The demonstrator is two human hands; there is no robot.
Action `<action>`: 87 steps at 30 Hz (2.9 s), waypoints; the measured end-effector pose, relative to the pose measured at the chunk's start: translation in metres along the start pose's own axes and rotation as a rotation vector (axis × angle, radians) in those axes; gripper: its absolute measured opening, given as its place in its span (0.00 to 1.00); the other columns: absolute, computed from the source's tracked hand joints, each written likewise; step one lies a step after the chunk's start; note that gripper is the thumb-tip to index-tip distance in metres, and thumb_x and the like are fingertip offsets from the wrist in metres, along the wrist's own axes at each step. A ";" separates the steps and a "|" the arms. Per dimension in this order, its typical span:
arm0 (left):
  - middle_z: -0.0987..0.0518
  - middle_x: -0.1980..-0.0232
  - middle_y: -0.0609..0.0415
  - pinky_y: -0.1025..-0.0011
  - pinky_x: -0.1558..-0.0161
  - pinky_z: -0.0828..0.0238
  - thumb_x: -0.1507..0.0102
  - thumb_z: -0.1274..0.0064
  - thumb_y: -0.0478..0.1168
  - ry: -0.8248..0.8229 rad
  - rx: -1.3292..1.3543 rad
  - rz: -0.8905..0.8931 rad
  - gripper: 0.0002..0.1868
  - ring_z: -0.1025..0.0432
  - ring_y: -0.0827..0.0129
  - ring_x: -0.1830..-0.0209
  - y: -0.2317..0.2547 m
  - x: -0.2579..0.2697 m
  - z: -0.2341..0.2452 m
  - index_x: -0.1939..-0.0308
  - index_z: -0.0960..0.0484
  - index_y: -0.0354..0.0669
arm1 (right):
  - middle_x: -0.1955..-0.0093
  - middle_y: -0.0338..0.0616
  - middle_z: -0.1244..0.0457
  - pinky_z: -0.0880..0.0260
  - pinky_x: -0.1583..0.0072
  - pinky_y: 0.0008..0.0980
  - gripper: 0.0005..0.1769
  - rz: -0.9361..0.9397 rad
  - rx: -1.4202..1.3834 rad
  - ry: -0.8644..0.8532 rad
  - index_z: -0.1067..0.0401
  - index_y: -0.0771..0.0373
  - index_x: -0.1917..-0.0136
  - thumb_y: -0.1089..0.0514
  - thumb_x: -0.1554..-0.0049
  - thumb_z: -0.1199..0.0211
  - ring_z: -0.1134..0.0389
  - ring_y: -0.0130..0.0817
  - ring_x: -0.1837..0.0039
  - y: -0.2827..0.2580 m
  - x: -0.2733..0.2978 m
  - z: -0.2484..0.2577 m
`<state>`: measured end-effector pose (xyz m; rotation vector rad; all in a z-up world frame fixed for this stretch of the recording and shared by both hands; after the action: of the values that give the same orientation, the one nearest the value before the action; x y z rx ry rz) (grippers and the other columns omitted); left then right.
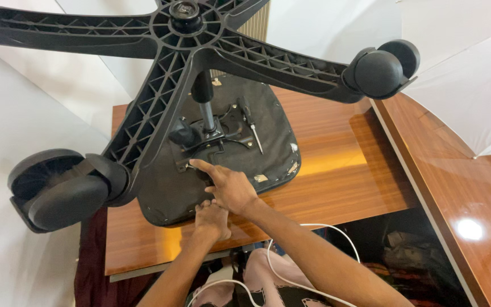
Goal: The person uses a screwdriver to tighten screws on the underside of an office chair base that is placed upside down on a wooden table. The person repeatedly adjusts the screwdriver and hand positions to secure the fasteners.
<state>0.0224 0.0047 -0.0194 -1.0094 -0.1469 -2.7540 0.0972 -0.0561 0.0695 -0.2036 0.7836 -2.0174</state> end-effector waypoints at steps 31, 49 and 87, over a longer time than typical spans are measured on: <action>0.32 0.29 0.45 0.49 0.25 0.48 0.41 0.37 0.52 0.017 0.011 0.001 0.31 0.45 0.48 0.24 -0.002 0.010 -0.006 0.36 0.23 0.44 | 0.54 0.48 0.37 0.27 0.53 0.47 0.40 0.086 -0.130 0.091 0.45 0.45 0.24 0.62 0.44 0.34 0.32 0.49 0.57 -0.007 -0.003 -0.001; 0.21 0.44 0.45 0.55 0.45 0.26 0.39 0.43 0.47 0.397 0.226 0.087 0.22 0.25 0.53 0.46 -0.007 -0.012 -0.003 0.44 0.21 0.42 | 0.42 0.57 0.33 0.28 0.44 0.54 0.47 -0.089 -0.137 -0.081 0.56 0.42 0.20 0.62 0.45 0.38 0.29 0.61 0.46 -0.021 -0.006 0.022; 0.17 0.53 0.35 0.52 0.47 0.25 0.34 0.53 0.50 0.479 0.789 0.096 0.20 0.23 0.43 0.48 -0.028 -0.029 0.016 0.51 0.21 0.35 | 0.56 0.51 0.32 0.26 0.55 0.43 0.13 -0.131 0.497 -0.004 0.27 0.62 0.53 0.53 0.48 0.34 0.26 0.47 0.53 -0.023 -0.022 0.011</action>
<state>0.0477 0.0393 -0.0267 -0.1444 -0.9674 -2.3890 0.0979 -0.0342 0.0952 0.0296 0.2524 -2.2652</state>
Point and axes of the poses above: each hand's wrist, its own x-axis away from the middle knuckle, its own z-axis out of the back of the hand, y = z × x, the point moved 3 cm from there along -x, towards the middle knuckle
